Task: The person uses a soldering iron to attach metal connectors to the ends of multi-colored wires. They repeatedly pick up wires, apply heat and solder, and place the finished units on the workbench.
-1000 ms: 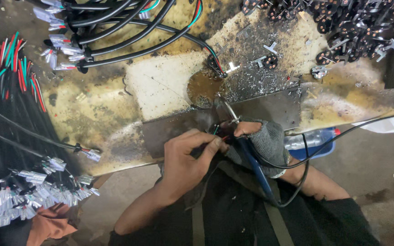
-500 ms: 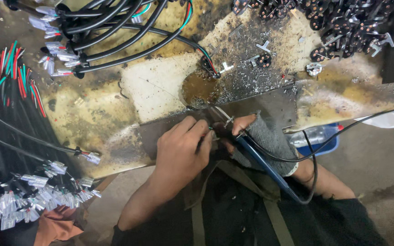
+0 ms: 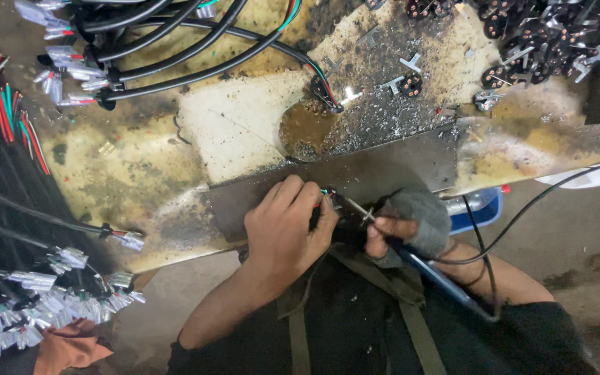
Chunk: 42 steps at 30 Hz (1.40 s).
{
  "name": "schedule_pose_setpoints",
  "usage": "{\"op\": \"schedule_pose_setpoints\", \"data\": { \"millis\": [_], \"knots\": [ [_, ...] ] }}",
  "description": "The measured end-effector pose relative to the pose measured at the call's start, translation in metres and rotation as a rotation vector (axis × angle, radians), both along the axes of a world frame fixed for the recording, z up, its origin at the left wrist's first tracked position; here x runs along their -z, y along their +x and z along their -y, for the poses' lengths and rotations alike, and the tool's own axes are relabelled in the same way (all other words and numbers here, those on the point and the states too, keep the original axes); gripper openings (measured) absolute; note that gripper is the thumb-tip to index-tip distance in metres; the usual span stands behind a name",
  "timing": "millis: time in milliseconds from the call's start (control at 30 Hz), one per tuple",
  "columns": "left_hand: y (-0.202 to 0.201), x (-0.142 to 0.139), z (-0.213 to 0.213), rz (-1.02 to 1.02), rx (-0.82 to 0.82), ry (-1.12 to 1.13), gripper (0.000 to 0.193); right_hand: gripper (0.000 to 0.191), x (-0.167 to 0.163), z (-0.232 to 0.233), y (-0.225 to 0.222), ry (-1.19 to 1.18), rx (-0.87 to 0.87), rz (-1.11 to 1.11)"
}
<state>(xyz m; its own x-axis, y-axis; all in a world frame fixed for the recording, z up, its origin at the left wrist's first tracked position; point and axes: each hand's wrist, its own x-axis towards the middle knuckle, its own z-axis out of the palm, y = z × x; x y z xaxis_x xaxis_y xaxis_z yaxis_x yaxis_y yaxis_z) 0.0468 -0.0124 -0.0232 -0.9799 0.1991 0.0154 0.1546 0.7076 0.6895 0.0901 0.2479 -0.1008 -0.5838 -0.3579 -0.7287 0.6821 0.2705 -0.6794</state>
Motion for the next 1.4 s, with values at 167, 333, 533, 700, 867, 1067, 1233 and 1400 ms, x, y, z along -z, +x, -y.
{"op": "schedule_pose_setpoints", "data": {
  "millis": [167,333,533,700,867,1067,1233,1400],
  "knots": [
    [-0.001,-0.003,0.005,-0.012,-0.004,0.076,0.018,0.035,0.002,-0.006,0.006,0.267,-0.374,-0.759],
    [-0.002,0.000,0.002,-0.058,-0.033,0.072,0.018,0.025,0.005,-0.003,0.000,0.120,-0.170,-0.351],
    [0.003,-0.004,0.001,-0.077,-0.029,0.041,0.017,0.023,-0.011,0.012,0.014,0.203,0.297,-0.290],
    [0.002,-0.006,0.003,-0.014,-0.005,0.010,0.017,0.019,-0.020,0.016,0.009,0.131,0.115,-0.493],
    [0.000,-0.002,0.001,0.034,0.010,-0.030,0.017,0.016,-0.003,0.002,0.000,0.068,-0.180,-1.208],
    [0.004,-0.008,0.001,0.042,-0.005,0.003,0.016,0.014,-0.012,0.006,0.007,-0.070,0.351,-0.289],
    [0.005,-0.011,0.003,0.065,-0.026,0.042,0.016,0.017,-0.022,0.024,-0.012,-0.031,-0.070,-1.385],
    [0.007,-0.012,0.002,0.071,-0.039,0.063,0.016,0.014,-0.033,0.018,-0.003,0.150,0.010,-0.891]
  ]
}}
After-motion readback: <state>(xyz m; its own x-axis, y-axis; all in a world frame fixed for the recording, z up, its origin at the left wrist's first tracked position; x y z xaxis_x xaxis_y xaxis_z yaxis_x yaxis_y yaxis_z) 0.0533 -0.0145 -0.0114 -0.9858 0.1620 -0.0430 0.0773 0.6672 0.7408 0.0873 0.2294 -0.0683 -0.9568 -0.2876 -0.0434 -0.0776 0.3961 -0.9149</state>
